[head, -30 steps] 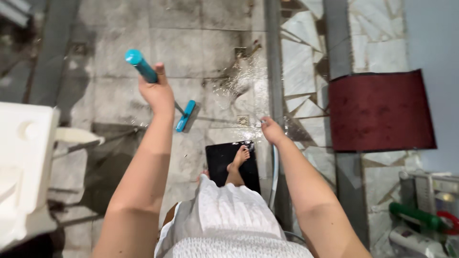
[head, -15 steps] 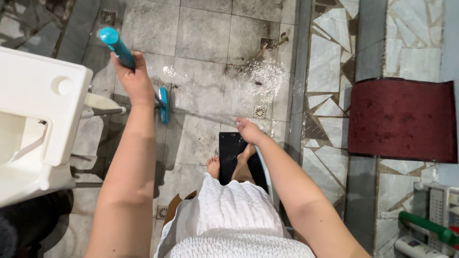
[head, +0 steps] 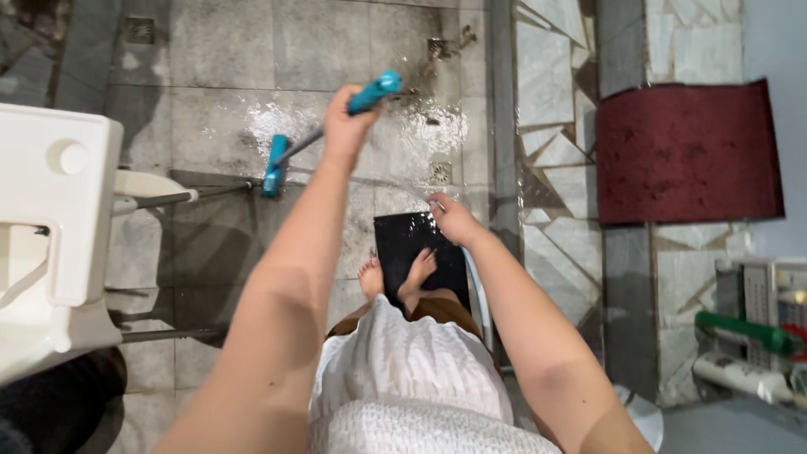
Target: The person washes floor mats in a bathroom by rinsing them with a water hose and scrubbing them with a brush on a long handle.
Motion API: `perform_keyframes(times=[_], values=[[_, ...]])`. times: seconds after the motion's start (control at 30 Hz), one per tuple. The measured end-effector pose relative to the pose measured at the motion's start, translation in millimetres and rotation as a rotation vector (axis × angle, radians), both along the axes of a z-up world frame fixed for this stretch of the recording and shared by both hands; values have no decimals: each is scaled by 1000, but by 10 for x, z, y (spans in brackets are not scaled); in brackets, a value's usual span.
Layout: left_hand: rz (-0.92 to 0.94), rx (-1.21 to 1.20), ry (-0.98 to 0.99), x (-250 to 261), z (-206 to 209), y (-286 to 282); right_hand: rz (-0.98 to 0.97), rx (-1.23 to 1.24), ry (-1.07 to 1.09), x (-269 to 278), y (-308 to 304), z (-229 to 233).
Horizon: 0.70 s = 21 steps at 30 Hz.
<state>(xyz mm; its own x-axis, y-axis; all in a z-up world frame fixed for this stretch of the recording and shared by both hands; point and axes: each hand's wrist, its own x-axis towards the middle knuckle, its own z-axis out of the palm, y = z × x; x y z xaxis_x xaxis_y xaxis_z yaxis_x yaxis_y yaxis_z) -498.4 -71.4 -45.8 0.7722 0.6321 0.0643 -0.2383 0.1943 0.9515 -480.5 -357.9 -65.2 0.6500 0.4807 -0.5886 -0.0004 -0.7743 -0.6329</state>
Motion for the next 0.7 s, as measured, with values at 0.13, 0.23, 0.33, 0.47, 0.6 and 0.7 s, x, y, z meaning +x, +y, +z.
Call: perform_keyframes(times=[0.13, 0.23, 0.33, 0.47, 0.6, 0.7], values=[[-57, 41, 12, 49, 250, -592, -10, -79, 19, -202, -278, 155], [-133, 266, -27, -256, 510, -793, 29, -120, -7, -480, -496, 61], [-171, 667, 176, -826, 619, -1020, 49, -150, 65, -896, -765, -149], [-67, 625, 70, -1535, 564, -1470, 95, -163, 107, -1539, -1170, -316], [43, 598, 84, -2232, 600, -1942, 99, -119, 134, -2135, -1638, -308], [14, 553, 80, -2696, 696, -2234, 130, -128, 106, -2425, -1879, -325]])
